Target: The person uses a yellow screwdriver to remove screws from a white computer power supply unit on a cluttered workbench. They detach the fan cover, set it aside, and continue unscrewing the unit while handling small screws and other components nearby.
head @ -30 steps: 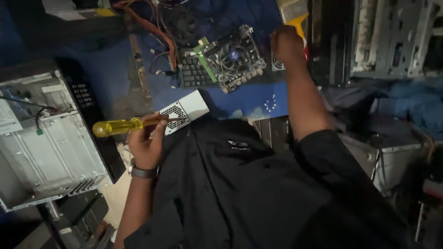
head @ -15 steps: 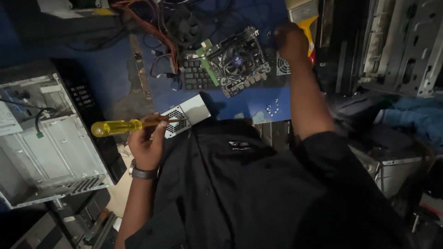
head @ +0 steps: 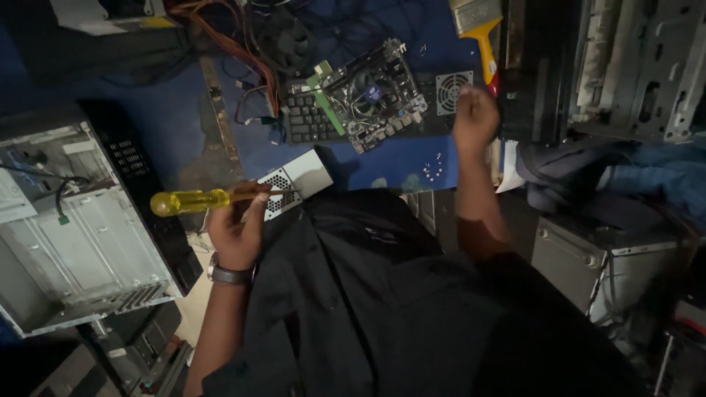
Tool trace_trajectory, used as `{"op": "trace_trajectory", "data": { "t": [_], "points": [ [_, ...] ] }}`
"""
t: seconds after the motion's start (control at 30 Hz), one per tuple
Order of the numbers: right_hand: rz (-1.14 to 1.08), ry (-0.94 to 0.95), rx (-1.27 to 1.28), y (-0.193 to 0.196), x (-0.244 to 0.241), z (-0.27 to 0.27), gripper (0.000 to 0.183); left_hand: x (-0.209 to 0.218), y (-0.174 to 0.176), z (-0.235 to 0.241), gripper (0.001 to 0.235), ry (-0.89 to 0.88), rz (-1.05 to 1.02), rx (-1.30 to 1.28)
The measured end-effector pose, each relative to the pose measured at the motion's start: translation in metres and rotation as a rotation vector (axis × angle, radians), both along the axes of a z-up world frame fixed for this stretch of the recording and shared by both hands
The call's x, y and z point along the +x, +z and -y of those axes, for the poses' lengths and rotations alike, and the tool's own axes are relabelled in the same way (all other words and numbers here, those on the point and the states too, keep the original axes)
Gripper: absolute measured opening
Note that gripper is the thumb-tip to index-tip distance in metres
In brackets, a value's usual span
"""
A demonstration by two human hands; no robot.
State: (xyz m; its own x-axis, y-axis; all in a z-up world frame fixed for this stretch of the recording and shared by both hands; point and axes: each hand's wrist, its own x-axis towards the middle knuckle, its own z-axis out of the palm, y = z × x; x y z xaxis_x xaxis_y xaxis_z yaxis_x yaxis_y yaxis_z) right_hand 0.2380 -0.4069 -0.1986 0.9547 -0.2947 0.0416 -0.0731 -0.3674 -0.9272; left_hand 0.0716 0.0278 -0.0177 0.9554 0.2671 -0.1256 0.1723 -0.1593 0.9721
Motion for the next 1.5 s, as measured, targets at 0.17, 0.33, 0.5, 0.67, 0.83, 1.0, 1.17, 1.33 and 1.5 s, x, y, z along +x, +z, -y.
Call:
{"op": "trace_trajectory", "data": {
  "t": [0.17, 0.33, 0.5, 0.67, 0.83, 1.0, 1.17, 1.33, 1.5],
  "points": [
    [-0.012, -0.133, 0.015, -0.016, -0.046, -0.013, 0.01, -0.004, -0.002, -0.001, 0.024, -0.013, 0.02, -0.006],
    [0.035, -0.068, 0.184, -0.026, -0.092, -0.034, 0.013, -0.012, -0.003, -0.002, 0.025, 0.009, 0.034, -0.032],
    [-0.08, 0.103, 0.064, -0.012, -0.13, -0.065, 0.008, -0.026, -0.006, -0.002, 0.024, -0.031, 0.1, -0.088],
    [-0.242, 0.562, -0.013, 0.045, -0.14, -0.11, 0.014, -0.044, -0.009, -0.003, 0.023, -0.028, 0.159, -0.036],
    [-0.276, 0.946, 0.013, 0.13, -0.135, -0.163, 0.015, -0.062, -0.006, -0.011, 0.024, -0.034, 0.174, 0.025],
    [-0.07, 1.057, 0.092, 0.221, -0.123, -0.219, 0.022, -0.059, 0.008, -0.032, 0.022, -0.067, 0.226, 0.16],
    [0.277, 1.116, 0.104, 0.305, -0.113, -0.262, 0.049, -0.039, 0.024, -0.058, 0.023, -0.129, 0.401, 0.447],
    [0.275, 1.128, -0.09, 0.335, -0.128, -0.302, 0.051, -0.033, 0.033, -0.07, 0.028, -0.24, 0.368, 0.337],
    [0.271, 1.039, -0.114, 0.319, -0.145, -0.321, 0.042, -0.034, 0.022, -0.084, 0.027, -0.334, 0.435, 0.318]
  ]
}}
